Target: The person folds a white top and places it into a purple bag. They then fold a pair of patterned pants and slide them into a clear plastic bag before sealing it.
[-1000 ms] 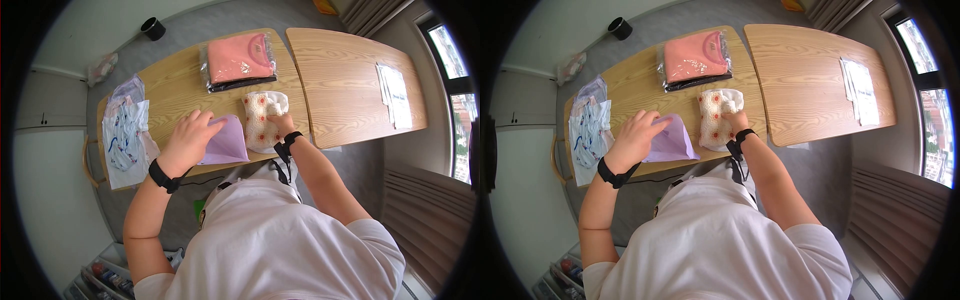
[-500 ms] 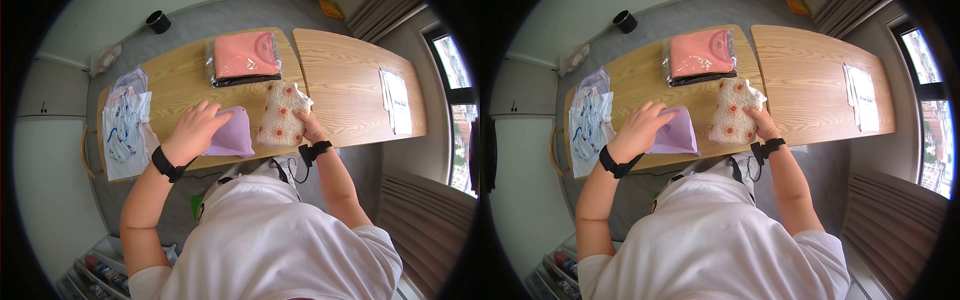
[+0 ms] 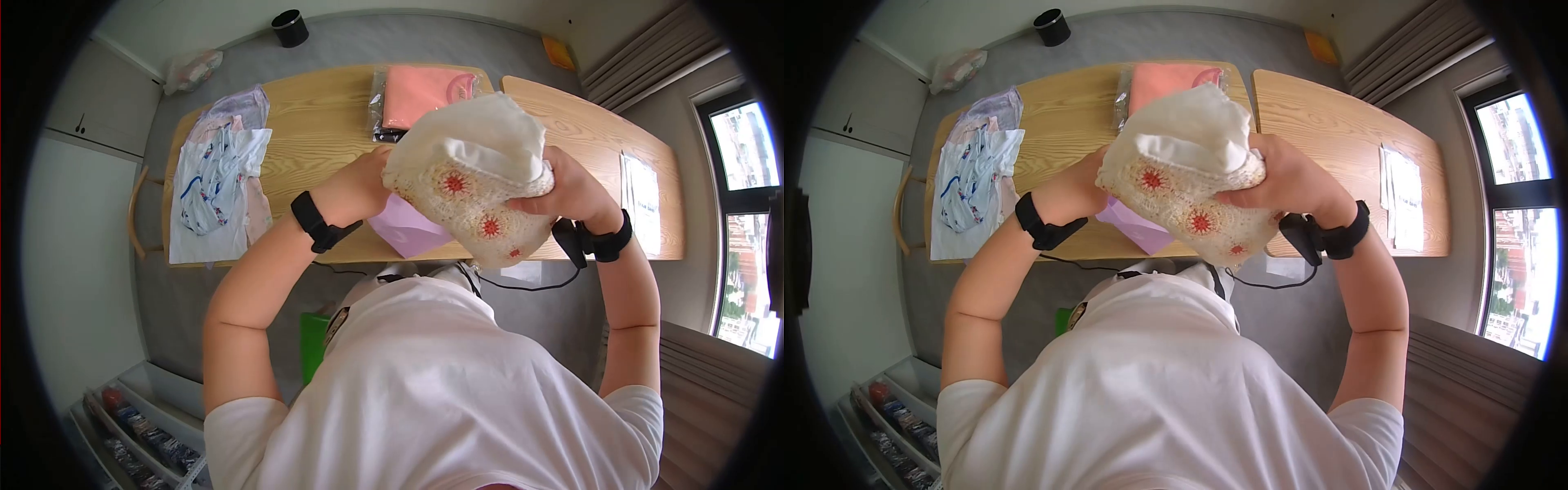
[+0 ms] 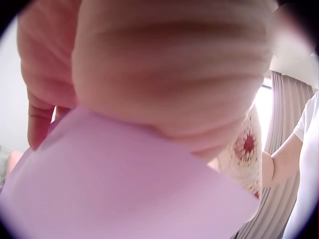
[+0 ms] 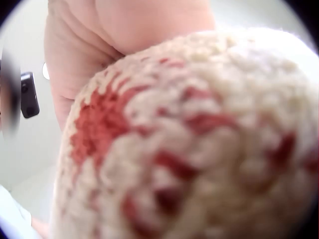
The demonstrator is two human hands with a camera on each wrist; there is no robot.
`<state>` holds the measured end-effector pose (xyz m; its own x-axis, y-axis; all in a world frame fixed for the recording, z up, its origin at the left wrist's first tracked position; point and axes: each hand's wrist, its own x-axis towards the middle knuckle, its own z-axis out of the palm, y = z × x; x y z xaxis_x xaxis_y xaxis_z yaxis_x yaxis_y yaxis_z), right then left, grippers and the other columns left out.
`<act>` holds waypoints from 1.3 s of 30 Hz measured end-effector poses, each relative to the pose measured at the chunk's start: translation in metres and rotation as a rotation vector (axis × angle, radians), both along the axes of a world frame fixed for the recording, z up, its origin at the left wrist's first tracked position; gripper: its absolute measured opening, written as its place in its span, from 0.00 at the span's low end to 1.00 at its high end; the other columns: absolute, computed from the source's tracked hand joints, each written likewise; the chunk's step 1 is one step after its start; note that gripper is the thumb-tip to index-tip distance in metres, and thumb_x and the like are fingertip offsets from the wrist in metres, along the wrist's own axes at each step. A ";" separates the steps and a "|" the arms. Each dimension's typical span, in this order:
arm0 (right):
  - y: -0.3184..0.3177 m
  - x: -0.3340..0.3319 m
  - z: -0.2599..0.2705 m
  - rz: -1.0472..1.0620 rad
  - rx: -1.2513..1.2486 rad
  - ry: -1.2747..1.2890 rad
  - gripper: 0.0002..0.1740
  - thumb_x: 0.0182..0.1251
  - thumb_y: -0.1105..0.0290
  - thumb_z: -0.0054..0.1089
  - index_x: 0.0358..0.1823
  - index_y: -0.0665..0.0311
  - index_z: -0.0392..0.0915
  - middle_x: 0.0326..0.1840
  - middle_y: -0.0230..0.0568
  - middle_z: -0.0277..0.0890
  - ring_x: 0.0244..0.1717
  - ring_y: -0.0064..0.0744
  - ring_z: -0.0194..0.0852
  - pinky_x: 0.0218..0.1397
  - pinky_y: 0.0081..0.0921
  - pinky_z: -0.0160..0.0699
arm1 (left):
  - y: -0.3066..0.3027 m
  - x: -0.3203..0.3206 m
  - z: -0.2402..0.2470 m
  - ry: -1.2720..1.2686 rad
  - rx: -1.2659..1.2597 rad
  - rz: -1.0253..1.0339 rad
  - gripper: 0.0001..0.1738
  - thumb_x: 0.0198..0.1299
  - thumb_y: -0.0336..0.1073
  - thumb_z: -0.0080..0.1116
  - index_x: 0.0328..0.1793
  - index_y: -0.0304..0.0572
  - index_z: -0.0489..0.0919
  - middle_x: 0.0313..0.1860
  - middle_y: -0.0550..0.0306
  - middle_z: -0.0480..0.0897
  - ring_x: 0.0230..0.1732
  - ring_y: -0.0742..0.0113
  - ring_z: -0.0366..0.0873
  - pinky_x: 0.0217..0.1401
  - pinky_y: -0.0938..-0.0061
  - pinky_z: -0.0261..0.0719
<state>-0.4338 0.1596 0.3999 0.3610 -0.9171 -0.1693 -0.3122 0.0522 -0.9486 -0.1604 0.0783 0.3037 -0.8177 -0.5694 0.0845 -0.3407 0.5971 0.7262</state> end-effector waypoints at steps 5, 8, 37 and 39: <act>-0.017 0.027 0.003 0.321 -0.050 0.422 0.24 0.47 0.67 0.70 0.48 0.65 0.76 0.38 0.43 0.81 0.39 0.34 0.80 0.47 0.27 0.76 | -0.014 0.014 -0.012 -0.159 -0.118 -0.139 0.27 0.37 0.13 0.50 0.49 0.33 0.76 0.50 0.43 0.76 0.55 0.46 0.71 0.58 0.65 0.70; -0.024 0.040 0.012 0.401 0.038 0.514 0.24 0.48 0.66 0.69 0.47 0.65 0.76 0.38 0.45 0.80 0.38 0.37 0.80 0.46 0.29 0.76 | -0.003 0.015 -0.001 -0.193 -0.055 -0.069 0.28 0.34 0.12 0.48 0.48 0.32 0.76 0.50 0.43 0.74 0.56 0.46 0.67 0.60 0.65 0.68; -0.074 0.046 0.021 0.335 0.279 0.736 0.26 0.46 0.72 0.67 0.50 0.69 0.74 0.42 0.40 0.80 0.41 0.30 0.79 0.50 0.26 0.75 | 0.008 0.000 -0.002 -0.084 0.266 -0.121 0.24 0.44 0.19 0.56 0.52 0.35 0.76 0.48 0.41 0.80 0.52 0.49 0.77 0.51 0.68 0.74; -0.080 0.035 0.013 0.268 0.247 0.606 0.27 0.44 0.71 0.67 0.50 0.69 0.74 0.40 0.42 0.81 0.40 0.32 0.79 0.49 0.26 0.76 | 0.012 0.001 0.011 -0.016 0.299 -0.093 0.22 0.47 0.22 0.59 0.52 0.37 0.77 0.49 0.43 0.81 0.52 0.49 0.77 0.52 0.68 0.75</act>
<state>-0.3989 0.0798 0.4129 0.3453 -0.7184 -0.6039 -0.8139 0.0910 -0.5738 -0.1595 0.0898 0.3145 -0.8675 -0.4896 -0.0882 -0.3070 0.3873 0.8693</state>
